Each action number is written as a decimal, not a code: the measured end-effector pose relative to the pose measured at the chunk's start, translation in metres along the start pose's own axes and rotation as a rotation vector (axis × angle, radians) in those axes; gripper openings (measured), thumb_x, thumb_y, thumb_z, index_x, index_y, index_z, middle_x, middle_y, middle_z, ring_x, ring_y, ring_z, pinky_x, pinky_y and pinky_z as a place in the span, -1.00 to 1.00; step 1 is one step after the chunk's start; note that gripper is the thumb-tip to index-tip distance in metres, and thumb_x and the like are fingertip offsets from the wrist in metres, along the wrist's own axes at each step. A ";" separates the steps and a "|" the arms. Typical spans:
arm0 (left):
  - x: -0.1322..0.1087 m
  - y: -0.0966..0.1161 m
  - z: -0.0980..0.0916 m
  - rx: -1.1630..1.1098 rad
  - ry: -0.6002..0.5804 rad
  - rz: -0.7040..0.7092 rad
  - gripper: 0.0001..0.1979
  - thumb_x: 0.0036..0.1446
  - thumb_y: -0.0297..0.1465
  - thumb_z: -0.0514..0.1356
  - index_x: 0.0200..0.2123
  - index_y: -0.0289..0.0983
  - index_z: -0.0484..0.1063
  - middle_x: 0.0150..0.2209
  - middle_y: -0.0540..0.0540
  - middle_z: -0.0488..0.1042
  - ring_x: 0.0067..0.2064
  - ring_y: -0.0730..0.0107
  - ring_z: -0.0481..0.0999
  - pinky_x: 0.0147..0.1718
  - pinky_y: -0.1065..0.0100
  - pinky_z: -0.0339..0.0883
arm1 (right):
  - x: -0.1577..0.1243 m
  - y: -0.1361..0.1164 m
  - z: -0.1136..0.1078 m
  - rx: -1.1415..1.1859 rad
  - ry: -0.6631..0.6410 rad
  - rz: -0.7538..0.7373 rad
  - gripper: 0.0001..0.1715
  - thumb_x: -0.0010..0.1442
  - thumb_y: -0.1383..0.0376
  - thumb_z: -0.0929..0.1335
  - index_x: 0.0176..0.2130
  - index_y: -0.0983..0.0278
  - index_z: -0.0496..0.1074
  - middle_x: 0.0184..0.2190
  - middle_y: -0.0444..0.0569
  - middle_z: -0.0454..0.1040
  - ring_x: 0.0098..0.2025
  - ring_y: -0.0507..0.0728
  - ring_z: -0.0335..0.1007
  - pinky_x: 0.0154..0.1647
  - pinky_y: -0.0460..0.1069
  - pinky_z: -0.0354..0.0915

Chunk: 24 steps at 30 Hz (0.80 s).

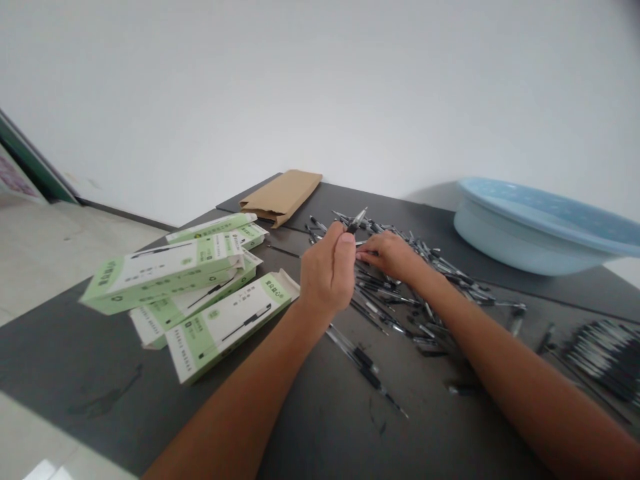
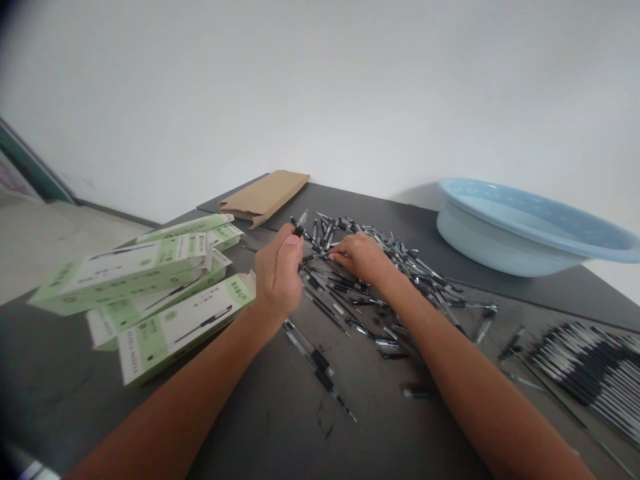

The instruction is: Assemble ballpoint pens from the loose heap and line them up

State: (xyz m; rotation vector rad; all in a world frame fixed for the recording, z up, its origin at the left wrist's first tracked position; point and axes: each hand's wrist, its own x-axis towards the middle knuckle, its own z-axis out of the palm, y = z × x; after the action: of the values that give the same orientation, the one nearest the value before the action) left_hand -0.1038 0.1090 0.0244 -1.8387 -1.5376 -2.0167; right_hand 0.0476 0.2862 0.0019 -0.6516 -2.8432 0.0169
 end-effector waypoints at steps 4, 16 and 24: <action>0.000 -0.001 0.001 -0.004 -0.006 0.009 -0.66 0.56 -0.28 -0.07 -0.37 -0.12 0.12 -0.51 0.07 0.23 -0.51 0.33 0.20 -0.45 0.24 0.00 | -0.001 -0.004 0.002 -0.008 0.027 0.013 -0.73 0.46 0.14 0.43 -0.01 0.28 0.61 -0.09 0.01 0.63 0.04 0.23 0.56 0.22 0.28 0.39; 0.000 -0.010 0.002 0.000 0.005 0.035 -0.61 0.59 -0.21 -0.11 -0.38 -0.12 0.11 -0.50 0.06 0.21 -0.51 0.32 0.19 -0.46 0.22 -0.03 | 0.001 -0.006 -0.010 0.297 0.063 0.155 -0.76 0.38 0.13 0.45 -0.12 0.20 0.68 -0.13 0.01 0.72 -0.01 0.24 0.60 0.17 0.17 0.36; -0.002 -0.012 0.005 -0.027 0.010 0.007 -0.57 0.60 -0.12 -0.13 -0.38 -0.12 0.09 -0.51 0.07 0.20 -0.51 0.32 0.17 -0.47 0.22 -0.02 | -0.008 -0.009 -0.041 0.856 -0.034 0.285 -0.50 0.42 0.04 0.35 0.18 0.20 0.63 -0.08 0.01 0.72 -0.20 0.12 0.57 -0.18 0.00 0.44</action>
State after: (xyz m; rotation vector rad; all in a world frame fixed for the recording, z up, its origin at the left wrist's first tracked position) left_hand -0.1061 0.1174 0.0150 -1.8374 -1.5074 -2.0504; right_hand 0.0597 0.2729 0.0406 -0.8117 -2.3805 1.2029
